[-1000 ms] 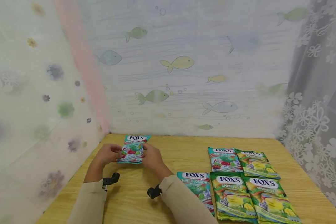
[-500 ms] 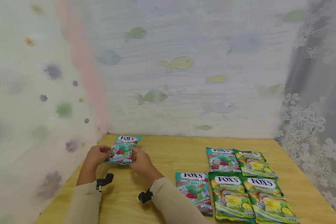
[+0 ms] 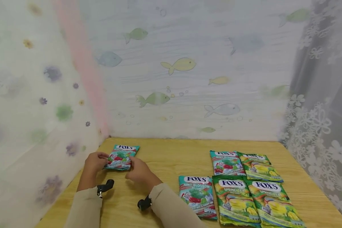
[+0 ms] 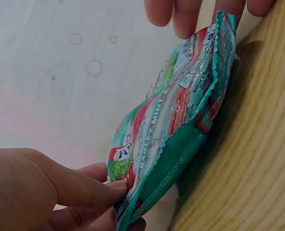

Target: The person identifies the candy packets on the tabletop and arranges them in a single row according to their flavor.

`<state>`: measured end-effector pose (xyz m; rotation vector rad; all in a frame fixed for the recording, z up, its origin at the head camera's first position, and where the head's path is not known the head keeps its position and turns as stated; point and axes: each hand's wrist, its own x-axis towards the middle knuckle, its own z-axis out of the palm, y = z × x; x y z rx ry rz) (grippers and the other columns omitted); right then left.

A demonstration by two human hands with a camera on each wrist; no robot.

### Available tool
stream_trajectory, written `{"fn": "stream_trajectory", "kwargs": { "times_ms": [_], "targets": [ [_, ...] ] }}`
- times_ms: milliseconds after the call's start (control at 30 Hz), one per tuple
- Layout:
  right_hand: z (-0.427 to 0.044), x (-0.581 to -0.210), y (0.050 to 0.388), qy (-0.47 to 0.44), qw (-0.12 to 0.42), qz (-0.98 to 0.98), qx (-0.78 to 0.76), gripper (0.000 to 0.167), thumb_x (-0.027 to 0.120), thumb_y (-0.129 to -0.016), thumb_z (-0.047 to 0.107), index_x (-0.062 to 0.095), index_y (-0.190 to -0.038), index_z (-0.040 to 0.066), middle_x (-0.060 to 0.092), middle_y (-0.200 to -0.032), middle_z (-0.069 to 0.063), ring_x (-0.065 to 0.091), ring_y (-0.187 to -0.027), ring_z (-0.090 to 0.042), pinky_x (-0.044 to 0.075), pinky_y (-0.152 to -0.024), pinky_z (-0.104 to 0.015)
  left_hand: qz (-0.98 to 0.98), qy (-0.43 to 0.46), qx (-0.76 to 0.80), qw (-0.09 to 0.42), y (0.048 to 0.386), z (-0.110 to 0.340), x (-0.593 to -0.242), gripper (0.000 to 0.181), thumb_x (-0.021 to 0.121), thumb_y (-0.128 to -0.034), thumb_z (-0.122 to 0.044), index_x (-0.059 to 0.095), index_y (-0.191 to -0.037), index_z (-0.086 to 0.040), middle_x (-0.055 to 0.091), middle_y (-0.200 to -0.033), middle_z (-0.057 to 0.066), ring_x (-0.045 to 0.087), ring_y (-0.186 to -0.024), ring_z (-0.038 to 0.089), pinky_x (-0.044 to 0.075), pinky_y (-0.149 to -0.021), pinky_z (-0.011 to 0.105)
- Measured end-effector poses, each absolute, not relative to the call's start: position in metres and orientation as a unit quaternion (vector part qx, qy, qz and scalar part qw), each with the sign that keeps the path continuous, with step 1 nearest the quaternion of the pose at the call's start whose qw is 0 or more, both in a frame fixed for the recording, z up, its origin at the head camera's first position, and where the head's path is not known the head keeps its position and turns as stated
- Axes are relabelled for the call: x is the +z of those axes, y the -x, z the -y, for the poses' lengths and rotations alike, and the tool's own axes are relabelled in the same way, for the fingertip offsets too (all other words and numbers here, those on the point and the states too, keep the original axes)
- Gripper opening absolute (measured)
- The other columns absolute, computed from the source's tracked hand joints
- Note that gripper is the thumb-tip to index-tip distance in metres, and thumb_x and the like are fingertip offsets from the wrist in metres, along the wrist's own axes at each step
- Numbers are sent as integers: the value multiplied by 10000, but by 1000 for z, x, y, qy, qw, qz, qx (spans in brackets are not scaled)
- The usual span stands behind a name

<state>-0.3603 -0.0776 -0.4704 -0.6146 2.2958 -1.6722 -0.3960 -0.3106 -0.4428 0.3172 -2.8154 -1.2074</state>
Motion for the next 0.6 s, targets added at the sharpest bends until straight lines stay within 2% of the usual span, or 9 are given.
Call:
{"fn": "stream_trajectory", "kwargs": {
  "times_ms": [67, 167, 267, 433, 600],
  "targets": [
    [78, -472, 359, 207, 114, -799, -553, 876, 732, -917, 68, 264, -1654, 124, 374, -1665, -45, 384, -1527, -236, 469, -1134, -400, 914, -104, -390, 27, 395, 311, -444, 287, 585, -965, -64, 696, -1220, 8, 668, -1237, 238, 590, -1050, 351, 512, -794, 404],
    [81, -474, 356, 196, 117, -827, -514, 869, 751, -915, 155, 290, -1651, 157, 321, -1691, 7, 311, -1561, -209, 359, -1226, -449, 908, -108, -404, 14, 393, 312, -446, 341, 540, -958, -36, 669, -1269, 21, 625, -1310, 250, 565, -1084, 350, 502, -816, 411],
    [83, -474, 355, 192, 129, -843, -486, 852, 755, -920, 209, 310, -1647, 189, 254, -1715, 45, 231, -1590, -203, 293, -1259, -475, 907, -112, -406, 8, 393, 314, -449, 377, 534, -954, -32, 655, -1307, 18, 610, -1343, 260, 572, -1097, 351, 503, -816, 414],
    [84, -474, 354, 197, 140, -851, -467, 827, 731, -949, 256, 297, -1651, 202, 185, -1734, 55, 191, -1602, -218, 282, -1262, -491, 912, -102, -397, 6, 397, 318, -453, 378, 582, -974, -59, 646, -1341, 3, 650, -1287, 269, 634, -1077, 366, 537, -841, 450],
    [83, -473, 354, 199, 144, -847, -471, 833, 728, -948, 252, 290, -1653, 184, 156, -1742, 50, 176, -1606, -237, 274, -1262, -507, 900, -104, -424, -6, 398, 317, -456, 401, 551, -975, -38, 621, -1367, 11, 642, -1279, 260, 624, -1003, 312, 520, -751, 353]
  ]
}}
